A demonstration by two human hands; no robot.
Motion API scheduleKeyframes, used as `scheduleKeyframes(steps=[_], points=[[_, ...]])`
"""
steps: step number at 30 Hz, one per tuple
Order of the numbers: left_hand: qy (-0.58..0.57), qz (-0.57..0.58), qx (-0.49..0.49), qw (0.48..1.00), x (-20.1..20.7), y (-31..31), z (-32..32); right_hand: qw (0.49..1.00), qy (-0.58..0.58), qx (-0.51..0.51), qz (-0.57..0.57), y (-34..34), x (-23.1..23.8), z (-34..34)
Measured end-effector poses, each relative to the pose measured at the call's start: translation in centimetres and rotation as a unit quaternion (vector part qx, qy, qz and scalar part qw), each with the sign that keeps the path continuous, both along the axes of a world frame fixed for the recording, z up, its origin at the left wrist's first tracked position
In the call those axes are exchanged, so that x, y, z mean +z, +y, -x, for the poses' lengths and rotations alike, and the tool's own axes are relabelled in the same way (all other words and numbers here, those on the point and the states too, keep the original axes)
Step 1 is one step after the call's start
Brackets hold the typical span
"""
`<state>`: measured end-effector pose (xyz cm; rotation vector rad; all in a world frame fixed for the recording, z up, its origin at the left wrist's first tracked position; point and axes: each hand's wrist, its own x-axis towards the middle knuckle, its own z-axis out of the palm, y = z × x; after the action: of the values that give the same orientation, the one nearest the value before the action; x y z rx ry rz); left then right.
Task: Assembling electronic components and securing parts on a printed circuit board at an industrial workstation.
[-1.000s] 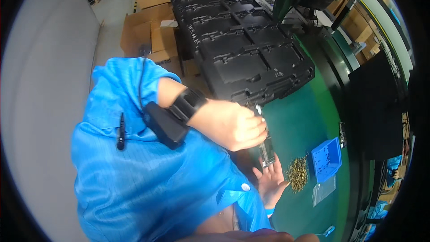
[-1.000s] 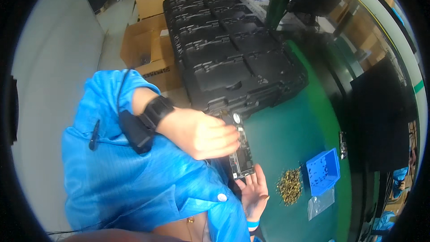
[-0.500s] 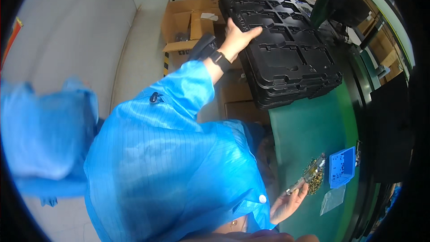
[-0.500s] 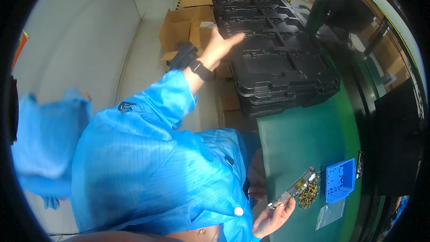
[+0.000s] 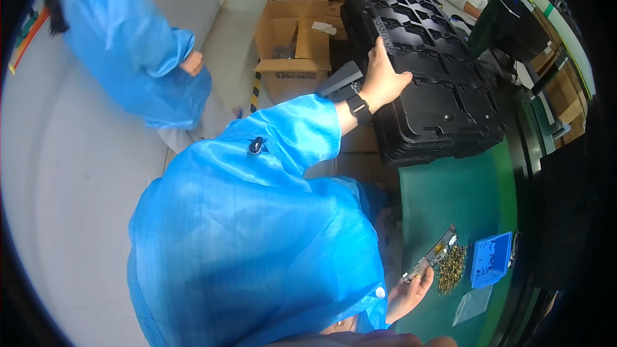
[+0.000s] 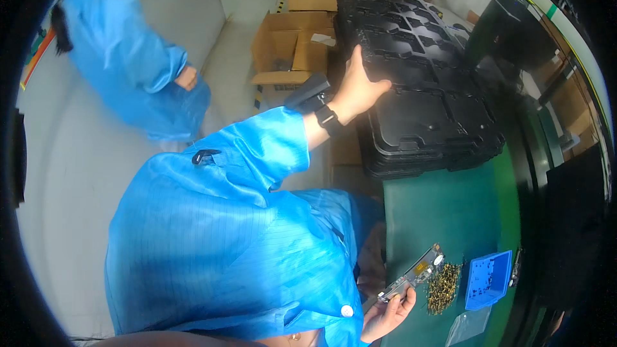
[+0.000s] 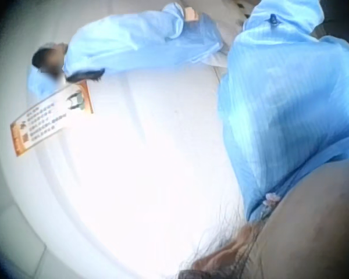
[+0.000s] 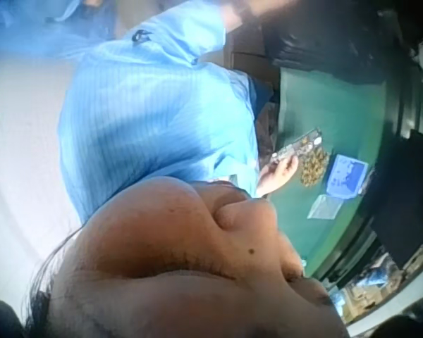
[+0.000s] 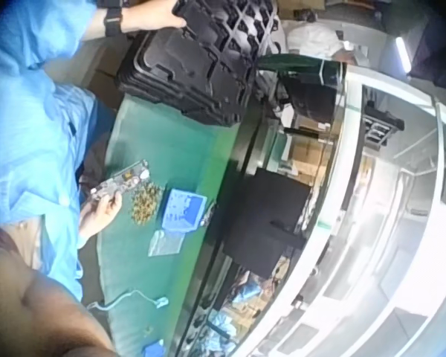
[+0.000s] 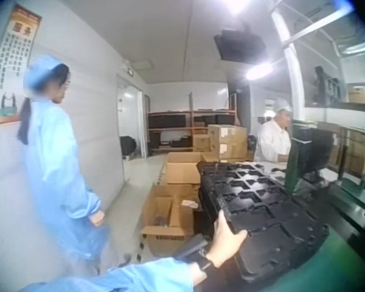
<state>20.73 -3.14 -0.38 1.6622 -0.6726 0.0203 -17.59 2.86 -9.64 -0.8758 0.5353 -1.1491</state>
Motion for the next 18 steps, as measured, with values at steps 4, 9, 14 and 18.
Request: scheduleKeyframes(steps=[4, 9, 14, 18], points=[[0.101, 0.188, -0.037, 0.976, 0.2, -1.7, -0.4, 1.000, 0.012, 0.028, 0.007, -0.8, -0.9, 0.7], [0.261, 0.392, -0.100, 0.877, 1.6, -0.7, -3.0, 0.999, 0.023, 0.008, 0.021, -1.1, -1.1, 0.3], [0.239, 0.368, -0.105, 0.892, 2.5, 7.1, -9.9, 0.996, 0.089, 0.008, -0.002, -0.4, -0.4, 1.0], [0.123, 0.334, -0.145, 0.923, -1.5, 14.9, -19.6, 0.994, 0.112, -0.014, -0.006, 0.1, -0.3, 0.2]])
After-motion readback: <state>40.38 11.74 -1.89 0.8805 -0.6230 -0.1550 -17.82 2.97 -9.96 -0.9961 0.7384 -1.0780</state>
